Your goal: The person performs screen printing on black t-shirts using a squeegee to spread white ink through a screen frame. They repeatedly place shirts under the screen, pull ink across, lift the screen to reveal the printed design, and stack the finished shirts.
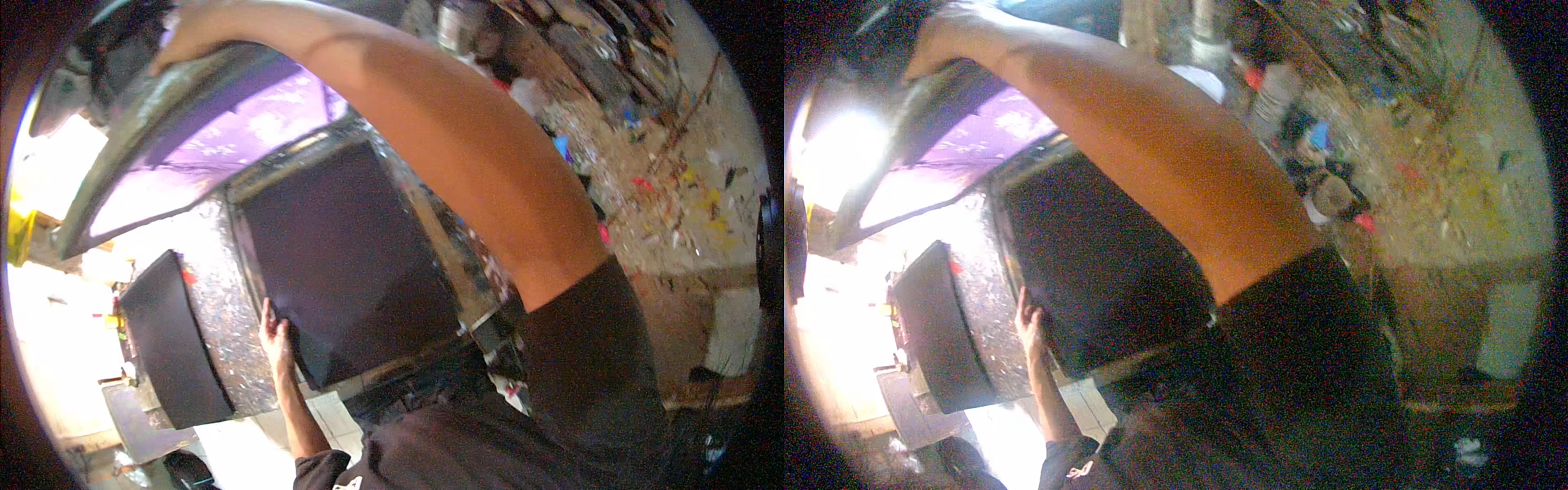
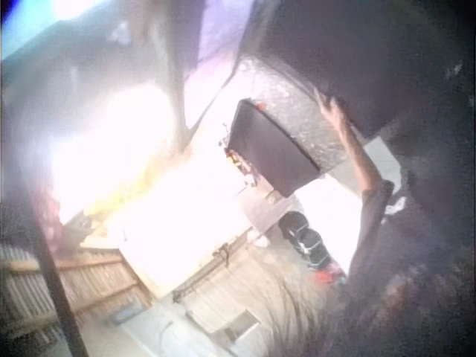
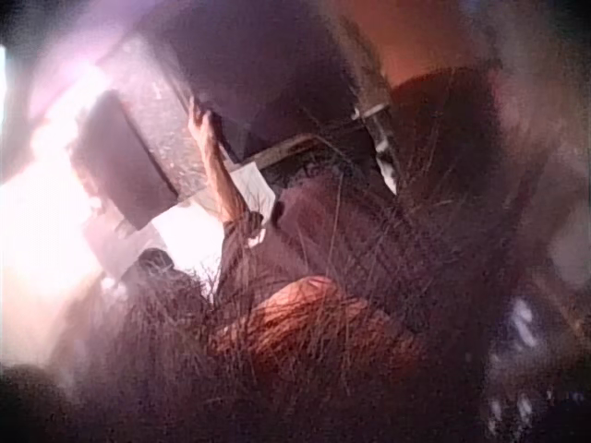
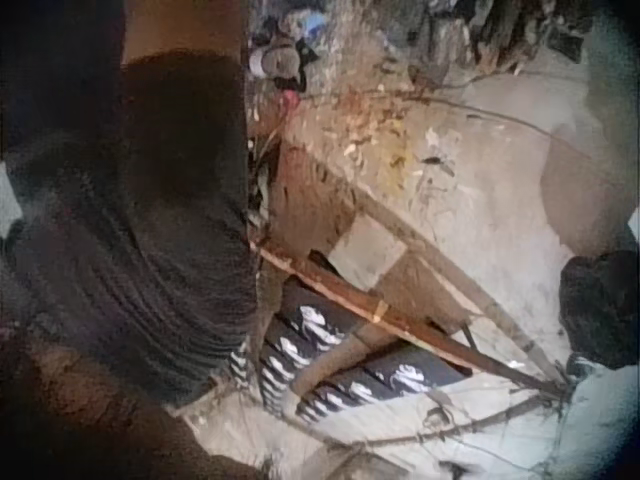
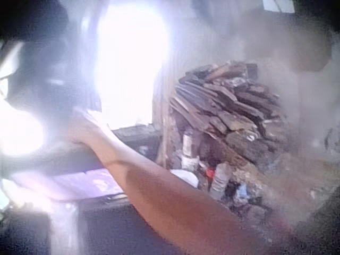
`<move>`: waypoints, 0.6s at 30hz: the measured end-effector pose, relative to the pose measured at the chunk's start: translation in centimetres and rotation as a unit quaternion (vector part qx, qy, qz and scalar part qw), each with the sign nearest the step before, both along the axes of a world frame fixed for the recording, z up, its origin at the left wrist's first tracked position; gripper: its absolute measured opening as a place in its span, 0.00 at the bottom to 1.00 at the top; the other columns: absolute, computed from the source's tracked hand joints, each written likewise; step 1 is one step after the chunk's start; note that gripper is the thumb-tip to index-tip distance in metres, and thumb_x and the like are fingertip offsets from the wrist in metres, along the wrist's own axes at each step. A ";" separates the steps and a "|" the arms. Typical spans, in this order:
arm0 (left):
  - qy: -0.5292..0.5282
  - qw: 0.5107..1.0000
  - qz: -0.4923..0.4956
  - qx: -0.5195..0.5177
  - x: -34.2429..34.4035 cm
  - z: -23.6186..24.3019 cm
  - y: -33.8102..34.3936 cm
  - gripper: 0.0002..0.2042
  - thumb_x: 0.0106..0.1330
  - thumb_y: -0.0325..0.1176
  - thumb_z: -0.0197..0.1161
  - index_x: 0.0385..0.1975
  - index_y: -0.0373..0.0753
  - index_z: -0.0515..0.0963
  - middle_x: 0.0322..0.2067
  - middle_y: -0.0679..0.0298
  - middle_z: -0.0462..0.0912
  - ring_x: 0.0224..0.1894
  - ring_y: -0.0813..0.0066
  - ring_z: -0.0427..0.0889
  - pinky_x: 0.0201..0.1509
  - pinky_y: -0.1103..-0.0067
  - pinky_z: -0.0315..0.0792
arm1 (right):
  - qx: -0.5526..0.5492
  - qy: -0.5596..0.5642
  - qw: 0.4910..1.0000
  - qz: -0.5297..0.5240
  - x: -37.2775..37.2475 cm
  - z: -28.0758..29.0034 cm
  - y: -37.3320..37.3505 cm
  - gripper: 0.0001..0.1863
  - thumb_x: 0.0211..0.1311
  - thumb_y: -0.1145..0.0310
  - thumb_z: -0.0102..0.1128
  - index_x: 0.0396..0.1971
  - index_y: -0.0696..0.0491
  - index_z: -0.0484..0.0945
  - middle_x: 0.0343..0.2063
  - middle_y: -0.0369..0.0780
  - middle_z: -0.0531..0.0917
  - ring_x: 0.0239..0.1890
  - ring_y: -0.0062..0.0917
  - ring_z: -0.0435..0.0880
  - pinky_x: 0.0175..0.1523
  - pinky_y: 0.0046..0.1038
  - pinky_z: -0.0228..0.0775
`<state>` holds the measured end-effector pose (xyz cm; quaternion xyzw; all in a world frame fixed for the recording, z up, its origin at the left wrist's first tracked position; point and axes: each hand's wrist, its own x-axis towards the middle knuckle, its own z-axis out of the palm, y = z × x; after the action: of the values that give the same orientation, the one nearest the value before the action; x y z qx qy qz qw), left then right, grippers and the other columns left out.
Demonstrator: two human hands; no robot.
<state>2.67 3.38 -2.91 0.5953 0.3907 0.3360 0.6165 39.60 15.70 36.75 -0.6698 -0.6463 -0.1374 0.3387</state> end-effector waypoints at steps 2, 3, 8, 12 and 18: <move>0.032 0.998 0.019 -0.044 -0.3 -0.3 -0.1 0.33 0.66 0.18 0.52 0.73 0.48 0.64 0.42 0.67 0.79 0.36 0.82 0.72 0.41 0.85 0.69 | -0.009 -0.014 1.000 0.004 0.3 -0.4 0.7 0.40 0.42 0.32 0.68 0.42 0.56 0.87 0.45 0.50 0.86 0.49 0.42 0.86 0.57 0.39 0.76; 0.024 0.999 -0.005 -0.023 -0.4 -0.6 0.0 0.33 0.66 0.18 0.51 0.73 0.48 0.63 0.45 0.65 0.79 0.39 0.81 0.73 0.44 0.84 0.69 | -0.009 -0.018 1.000 0.004 0.5 -0.5 0.9 0.40 0.43 0.32 0.68 0.42 0.56 0.87 0.45 0.51 0.86 0.49 0.42 0.86 0.57 0.39 0.76; 0.031 0.997 -0.015 0.075 -0.6 -1.8 0.3 0.34 0.65 0.17 0.52 0.74 0.46 0.61 0.55 0.60 0.78 0.49 0.75 0.76 0.55 0.81 0.70 | -0.004 -0.036 0.999 0.007 0.1 0.1 0.1 0.41 0.47 0.32 0.66 0.45 0.57 0.85 0.47 0.53 0.85 0.49 0.46 0.85 0.57 0.40 0.75; 0.206 0.972 0.005 0.116 0.6 2.3 0.3 0.31 0.69 0.25 0.57 0.74 0.43 0.60 0.60 0.49 0.73 0.59 0.64 0.75 0.59 0.72 0.72 | -0.009 -0.052 0.998 0.021 -1.9 0.1 -4.2 0.40 0.50 0.33 0.63 0.48 0.56 0.84 0.45 0.54 0.85 0.48 0.48 0.85 0.55 0.40 0.76; -0.227 0.960 0.121 0.107 0.5 14.7 -2.5 0.34 0.73 0.37 0.60 0.73 0.37 0.50 0.55 0.50 0.75 0.50 0.62 0.82 0.55 0.68 0.78 | 0.001 -0.125 0.991 -0.050 -8.5 -7.9 -18.1 0.27 0.64 0.42 0.55 0.44 0.52 0.83 0.35 0.46 0.87 0.44 0.39 0.86 0.58 0.51 0.68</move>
<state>3.13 0.93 11.79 0.5138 0.2713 0.5744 0.5766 31.13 -2.41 28.85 -0.6783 -0.6494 -0.2374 0.2486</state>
